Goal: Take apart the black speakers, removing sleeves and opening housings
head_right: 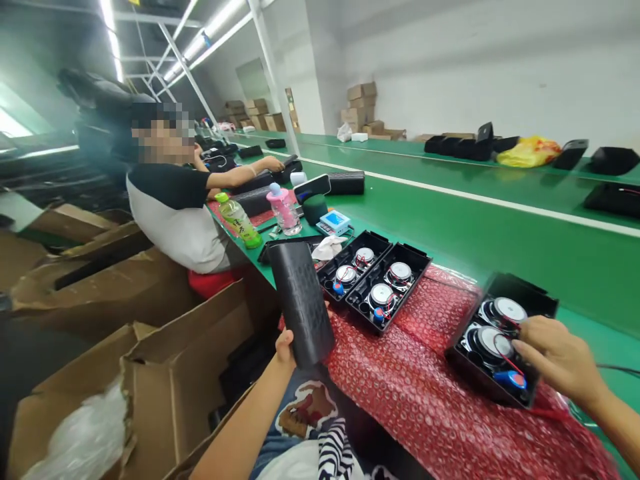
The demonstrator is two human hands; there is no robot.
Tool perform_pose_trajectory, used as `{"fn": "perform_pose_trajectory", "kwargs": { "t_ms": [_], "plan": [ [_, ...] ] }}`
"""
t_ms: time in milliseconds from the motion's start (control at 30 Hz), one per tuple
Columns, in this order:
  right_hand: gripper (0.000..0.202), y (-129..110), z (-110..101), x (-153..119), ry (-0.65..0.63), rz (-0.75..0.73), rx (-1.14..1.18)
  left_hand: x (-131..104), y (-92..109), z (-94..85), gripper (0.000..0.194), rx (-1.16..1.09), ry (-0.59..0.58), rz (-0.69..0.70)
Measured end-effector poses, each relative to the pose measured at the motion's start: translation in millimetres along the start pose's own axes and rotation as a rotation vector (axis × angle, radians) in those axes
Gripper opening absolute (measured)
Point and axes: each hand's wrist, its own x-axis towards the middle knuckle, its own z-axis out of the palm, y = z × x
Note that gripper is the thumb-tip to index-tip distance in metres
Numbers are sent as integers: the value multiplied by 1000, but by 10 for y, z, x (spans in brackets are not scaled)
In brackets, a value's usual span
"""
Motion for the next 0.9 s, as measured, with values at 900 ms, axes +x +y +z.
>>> {"fn": "perform_pose_trajectory", "kwargs": {
  "t_ms": [900],
  "plan": [
    [91, -2507, 740, 333, -538, 298, 1720, 257, 730, 477, 105, -43, -592, -253]
  ]
}}
